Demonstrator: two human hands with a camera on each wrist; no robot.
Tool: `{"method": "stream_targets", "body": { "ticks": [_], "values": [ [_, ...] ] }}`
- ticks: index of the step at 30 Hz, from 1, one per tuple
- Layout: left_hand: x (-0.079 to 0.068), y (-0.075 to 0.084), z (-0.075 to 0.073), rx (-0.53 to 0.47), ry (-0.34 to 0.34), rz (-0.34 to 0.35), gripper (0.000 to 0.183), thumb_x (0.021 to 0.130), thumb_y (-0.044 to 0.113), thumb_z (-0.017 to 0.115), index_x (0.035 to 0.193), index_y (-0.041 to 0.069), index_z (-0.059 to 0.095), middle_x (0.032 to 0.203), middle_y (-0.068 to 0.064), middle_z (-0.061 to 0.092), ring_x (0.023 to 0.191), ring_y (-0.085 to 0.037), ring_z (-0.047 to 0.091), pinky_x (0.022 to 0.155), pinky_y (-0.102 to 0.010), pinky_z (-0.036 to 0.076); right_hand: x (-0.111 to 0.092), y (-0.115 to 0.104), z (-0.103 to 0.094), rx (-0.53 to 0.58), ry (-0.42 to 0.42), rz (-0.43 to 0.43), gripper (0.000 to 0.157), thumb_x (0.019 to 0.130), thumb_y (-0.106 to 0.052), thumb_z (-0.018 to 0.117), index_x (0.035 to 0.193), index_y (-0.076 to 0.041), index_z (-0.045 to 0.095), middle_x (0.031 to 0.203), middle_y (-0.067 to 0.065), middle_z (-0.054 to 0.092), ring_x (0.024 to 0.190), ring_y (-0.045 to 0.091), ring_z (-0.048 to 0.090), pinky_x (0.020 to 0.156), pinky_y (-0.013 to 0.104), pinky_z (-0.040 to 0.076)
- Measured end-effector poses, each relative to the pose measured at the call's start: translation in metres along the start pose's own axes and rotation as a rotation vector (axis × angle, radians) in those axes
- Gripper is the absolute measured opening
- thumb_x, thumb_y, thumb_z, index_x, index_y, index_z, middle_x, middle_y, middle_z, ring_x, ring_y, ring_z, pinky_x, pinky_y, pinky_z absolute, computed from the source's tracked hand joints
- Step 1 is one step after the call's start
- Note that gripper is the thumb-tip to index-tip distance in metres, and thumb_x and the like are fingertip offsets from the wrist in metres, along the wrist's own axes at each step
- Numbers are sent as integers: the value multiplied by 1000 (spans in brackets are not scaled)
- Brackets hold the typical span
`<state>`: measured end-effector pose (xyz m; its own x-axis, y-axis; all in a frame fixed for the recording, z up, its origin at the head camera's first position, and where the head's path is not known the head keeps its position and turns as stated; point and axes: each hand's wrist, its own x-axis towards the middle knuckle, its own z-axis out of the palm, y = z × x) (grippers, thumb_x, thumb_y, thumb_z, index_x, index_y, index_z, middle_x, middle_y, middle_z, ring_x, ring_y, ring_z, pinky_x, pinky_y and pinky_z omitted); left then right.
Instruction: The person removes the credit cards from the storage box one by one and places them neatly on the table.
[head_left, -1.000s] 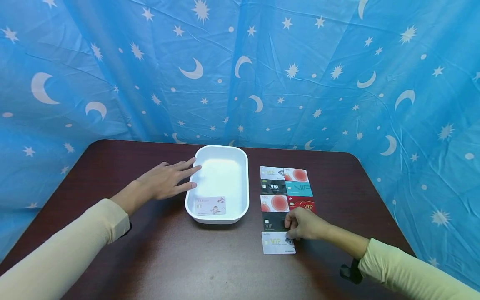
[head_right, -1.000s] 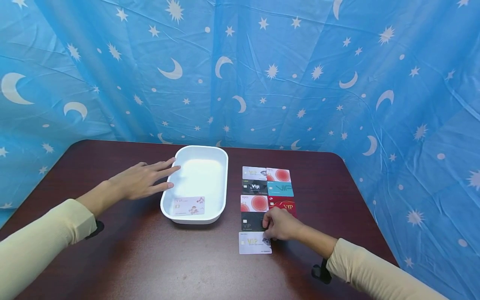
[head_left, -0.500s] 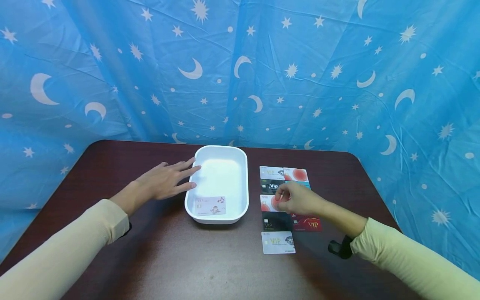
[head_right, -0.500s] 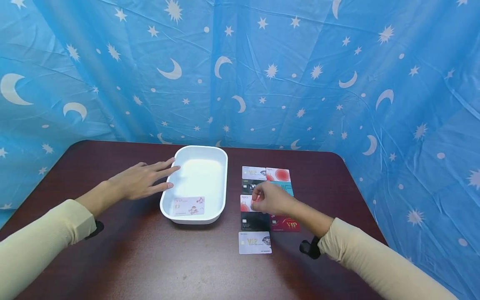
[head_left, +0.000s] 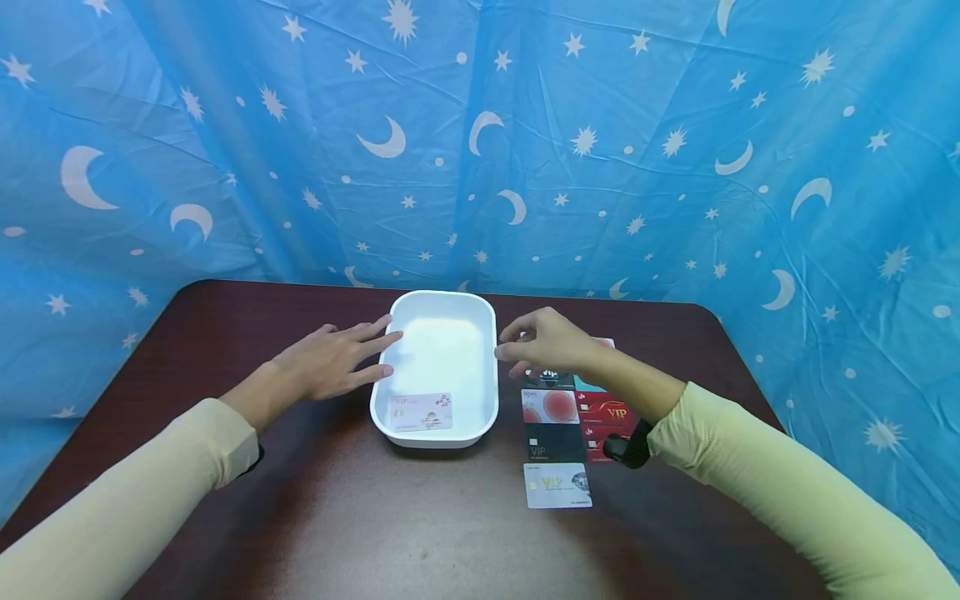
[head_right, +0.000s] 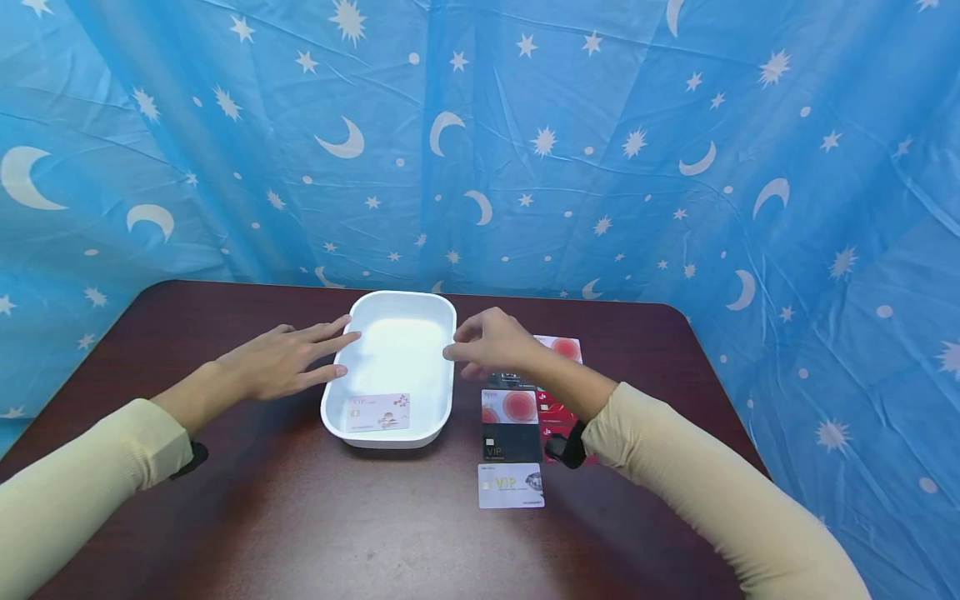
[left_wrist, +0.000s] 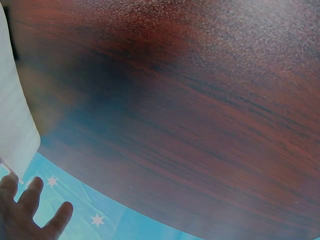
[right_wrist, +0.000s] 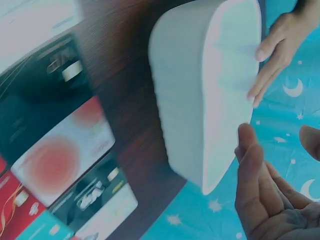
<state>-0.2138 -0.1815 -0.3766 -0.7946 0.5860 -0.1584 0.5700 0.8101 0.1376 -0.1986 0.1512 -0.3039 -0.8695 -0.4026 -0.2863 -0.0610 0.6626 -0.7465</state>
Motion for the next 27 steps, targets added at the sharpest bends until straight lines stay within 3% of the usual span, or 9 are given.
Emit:
{"method": "stream_targets", "body": {
  "ticks": [3,6,16,27],
  "values": [
    [0,-1,0,-7,1,-1,68,103,57,38,158,18,30,164,-14,21,144,-38,34,108,-69,28,11,-5,6,127,-40,67,39,93,-23,70,124,1,64,108,17,72,87,25,75,78,39,60],
    [-1,-1,1,-9,4,-1,68,103,57,38,158,18,31,164,-14,21,144,-38,34,108,-69,29,22,-9,14,181,-82,123,46,94,-26,70,129,1,60,116,21,69,91,24,75,82,41,59],
    [0,0,0,2,8,-9,66,103,55,41,157,18,32,164,-13,23,143,-38,35,108,-69,29,39,-12,37,156,-181,221,63,95,-31,68,147,-3,45,123,22,66,101,25,72,85,37,58],
    [0,0,0,1,5,-4,66,103,54,41,157,19,32,164,-14,22,143,-39,35,108,-69,29,49,-17,49,162,-211,289,67,94,-32,69,148,-4,41,125,24,63,109,30,68,91,40,55]
  ]
}}
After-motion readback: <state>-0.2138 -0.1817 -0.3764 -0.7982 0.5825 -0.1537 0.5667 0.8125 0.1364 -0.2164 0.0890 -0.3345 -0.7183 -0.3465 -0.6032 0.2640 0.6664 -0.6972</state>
